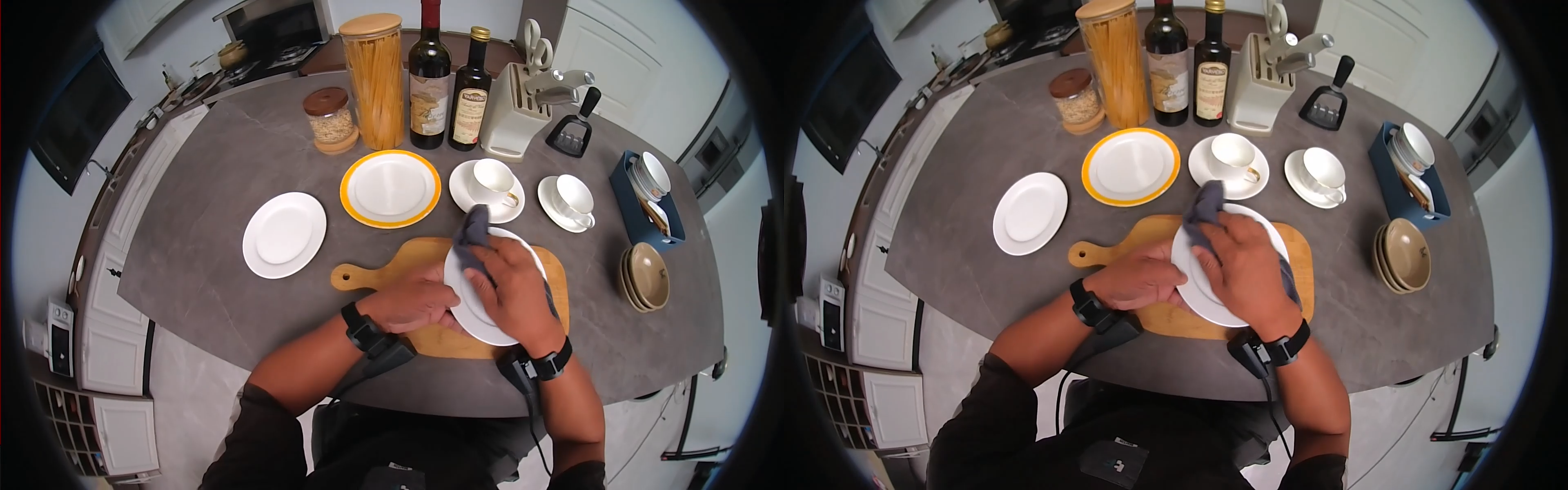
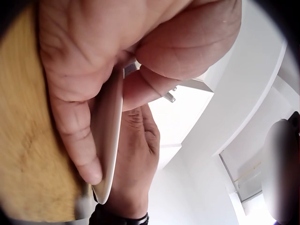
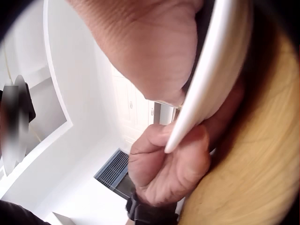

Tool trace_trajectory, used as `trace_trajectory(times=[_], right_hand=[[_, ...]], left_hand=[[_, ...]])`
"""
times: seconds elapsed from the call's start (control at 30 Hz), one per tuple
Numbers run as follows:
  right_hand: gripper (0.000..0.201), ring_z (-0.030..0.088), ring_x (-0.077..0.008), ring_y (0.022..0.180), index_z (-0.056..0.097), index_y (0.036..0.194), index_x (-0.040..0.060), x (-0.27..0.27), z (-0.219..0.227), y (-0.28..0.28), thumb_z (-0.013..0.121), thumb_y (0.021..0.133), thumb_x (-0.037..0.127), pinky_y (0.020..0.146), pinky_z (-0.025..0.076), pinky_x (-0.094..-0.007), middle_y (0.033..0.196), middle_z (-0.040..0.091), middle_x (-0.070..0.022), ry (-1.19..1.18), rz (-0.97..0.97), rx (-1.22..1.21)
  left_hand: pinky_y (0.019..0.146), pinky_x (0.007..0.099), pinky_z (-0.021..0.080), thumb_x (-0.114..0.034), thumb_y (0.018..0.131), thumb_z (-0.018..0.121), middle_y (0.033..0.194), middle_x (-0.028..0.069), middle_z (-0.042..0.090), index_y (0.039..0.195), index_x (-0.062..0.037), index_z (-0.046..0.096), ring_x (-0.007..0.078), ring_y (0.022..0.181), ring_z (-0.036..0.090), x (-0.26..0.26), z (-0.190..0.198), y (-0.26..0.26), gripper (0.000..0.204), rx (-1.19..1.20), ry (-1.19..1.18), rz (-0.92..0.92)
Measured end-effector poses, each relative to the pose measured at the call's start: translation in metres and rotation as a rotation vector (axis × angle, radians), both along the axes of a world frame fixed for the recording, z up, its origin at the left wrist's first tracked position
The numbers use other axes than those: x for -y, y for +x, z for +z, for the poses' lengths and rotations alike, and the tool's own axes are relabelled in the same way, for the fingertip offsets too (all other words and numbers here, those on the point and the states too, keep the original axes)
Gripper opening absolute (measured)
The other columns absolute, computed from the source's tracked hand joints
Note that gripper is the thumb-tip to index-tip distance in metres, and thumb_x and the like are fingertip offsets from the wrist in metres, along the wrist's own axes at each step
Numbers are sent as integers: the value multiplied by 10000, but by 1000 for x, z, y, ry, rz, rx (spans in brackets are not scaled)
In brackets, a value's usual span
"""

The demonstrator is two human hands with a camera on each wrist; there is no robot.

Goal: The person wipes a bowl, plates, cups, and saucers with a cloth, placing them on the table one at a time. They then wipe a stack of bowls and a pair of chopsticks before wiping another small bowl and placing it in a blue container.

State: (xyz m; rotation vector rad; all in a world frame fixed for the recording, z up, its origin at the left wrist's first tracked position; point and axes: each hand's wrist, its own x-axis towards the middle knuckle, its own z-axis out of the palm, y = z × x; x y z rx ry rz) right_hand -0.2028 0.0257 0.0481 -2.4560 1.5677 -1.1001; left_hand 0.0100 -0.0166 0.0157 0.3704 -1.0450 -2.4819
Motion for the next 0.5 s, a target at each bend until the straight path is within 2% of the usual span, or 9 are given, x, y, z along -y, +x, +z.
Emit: trace_trajectory(times=[0.07,0.1,0.17,0.23,0.33,0.4,0.43,0.5], right_hand=[[361,628,-437,1186,732,1247,-10,-5,9,4,772,912,120,1041,500,-495,1291,664,-232,87,185,37],[361,628,-437,1186,732,1247,-10,-5,11,6,772,912,120,1041,500,-495,1291,664,-232,87,187,36],[356,615,-448,1232,723,1267,-9,-5,12,6,748,933,112,1089,475,-505,1331,658,-241,100,322,74],[363,597,-448,1278,713,1298,2,-6,11,1,727,951,107,1128,449,-514,1365,650,-242,132,330,68],[346,622,-431,1249,734,1262,16,-6,10,-1,758,934,121,1105,474,-511,1337,671,-226,139,340,108],[266,669,-410,1161,778,1133,28,-12,15,-2,812,897,144,1039,515,-481,1229,717,-200,246,308,187],[266,669,-410,1161,778,1133,28,-13,16,-4,812,897,144,1039,515,-481,1229,717,-200,245,306,186],[191,699,-375,1024,784,963,27,-15,19,-8,863,854,163,928,540,-443,1070,743,-154,240,354,191]], left_hand=[[1113,525,554,14,1039,507,1480,132,582,1538,-56,474,292,1343,632,3,-6,2,506,-11,16,-37],[1113,525,554,14,1039,507,1480,132,582,1538,-56,474,292,1343,632,2,-7,3,506,-11,15,-36],[1107,523,560,-31,1071,554,1445,112,607,1481,-59,537,280,1338,635,-1,-3,3,411,64,-8,14],[1103,522,562,-49,1081,560,1440,109,612,1490,-64,532,274,1334,636,-1,-9,3,410,24,-6,9],[1096,524,562,-62,1081,582,1443,110,612,1511,-62,512,269,1336,634,2,-16,1,436,-34,2,-6],[1095,526,561,-57,1070,597,1451,114,607,1522,-55,497,268,1342,630,4,-16,1,464,-54,5,-16],[1091,529,566,-60,1054,604,1448,123,608,1528,-44,482,284,1329,639,4,-16,2,490,-90,33,-13],[1086,532,572,-62,1038,610,1444,133,609,1534,-34,467,299,1316,648,7,-21,3,517,-124,57,-15]])
